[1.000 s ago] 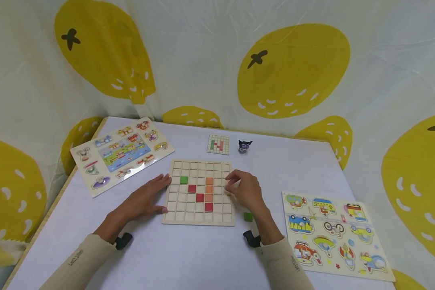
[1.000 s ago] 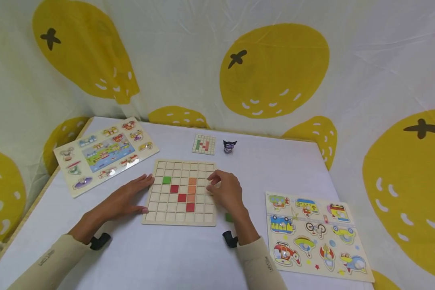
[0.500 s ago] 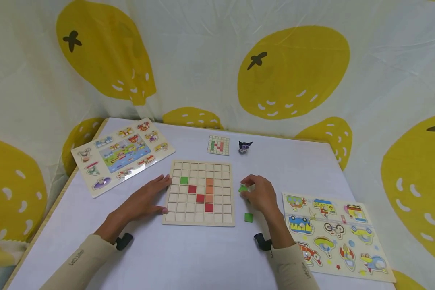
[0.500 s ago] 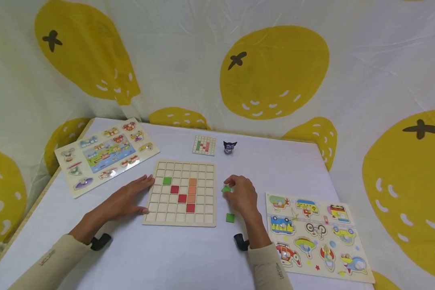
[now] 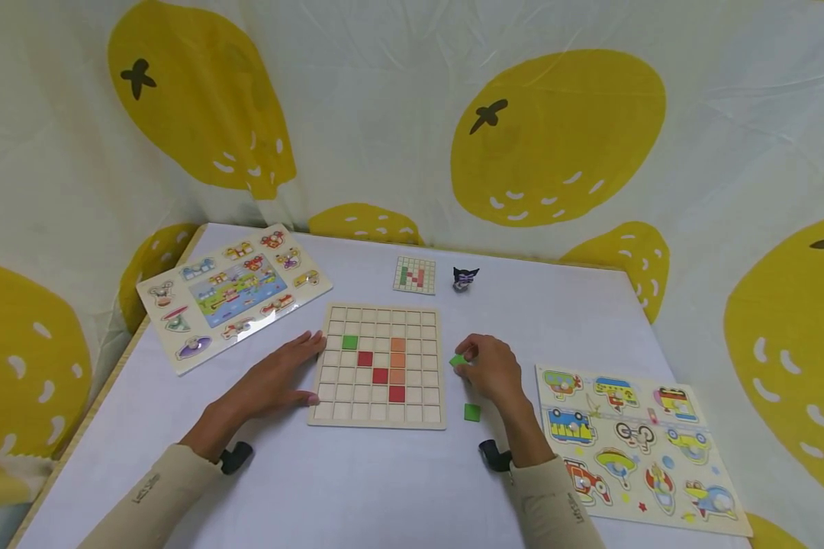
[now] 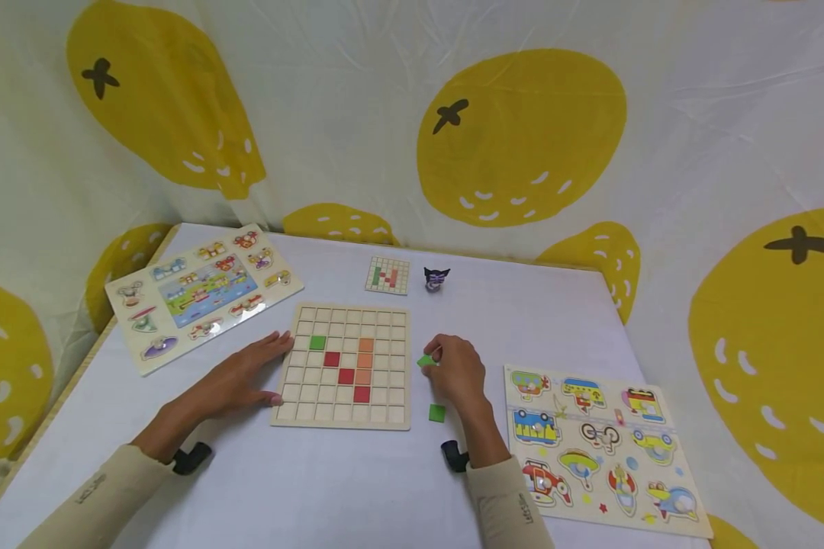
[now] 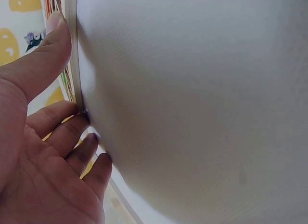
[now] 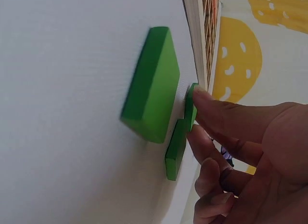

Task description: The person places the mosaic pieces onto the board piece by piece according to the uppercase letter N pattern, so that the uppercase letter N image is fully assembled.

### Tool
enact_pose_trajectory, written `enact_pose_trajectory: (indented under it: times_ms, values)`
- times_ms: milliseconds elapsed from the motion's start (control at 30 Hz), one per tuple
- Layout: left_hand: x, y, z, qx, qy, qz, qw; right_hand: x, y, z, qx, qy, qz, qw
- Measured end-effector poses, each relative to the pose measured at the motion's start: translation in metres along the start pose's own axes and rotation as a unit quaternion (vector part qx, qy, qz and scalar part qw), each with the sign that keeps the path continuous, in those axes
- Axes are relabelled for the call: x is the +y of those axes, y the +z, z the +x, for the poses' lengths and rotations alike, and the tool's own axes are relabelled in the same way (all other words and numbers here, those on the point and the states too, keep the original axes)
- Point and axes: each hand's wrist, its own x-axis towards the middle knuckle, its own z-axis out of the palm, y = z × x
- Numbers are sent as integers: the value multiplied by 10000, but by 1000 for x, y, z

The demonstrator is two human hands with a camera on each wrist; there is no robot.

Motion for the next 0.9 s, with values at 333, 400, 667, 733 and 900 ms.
enact_pose_trajectory:
  times_ms: [333, 400, 667, 733, 900]
  values:
    - [2, -1, 0, -18, -96, -46, 9999, -5, -1, -2, 131, -26, 280, 9995]
    - [2, -2, 0, -17, -103, -69, 9999, -7, -2, -3, 142, -92, 360, 9992]
    - [1, -2, -1, -30, -96, -100, 9999, -18, 0, -8, 248, -363, 507, 9977]
    - [1, -1, -1, -35, -110, -101, 9999, -21, 1, -9, 279, -409, 539, 9973]
    - [2, -1, 0, -22, -99, -95, 9999, -31, 6, -11, 278, -472, 701, 9960]
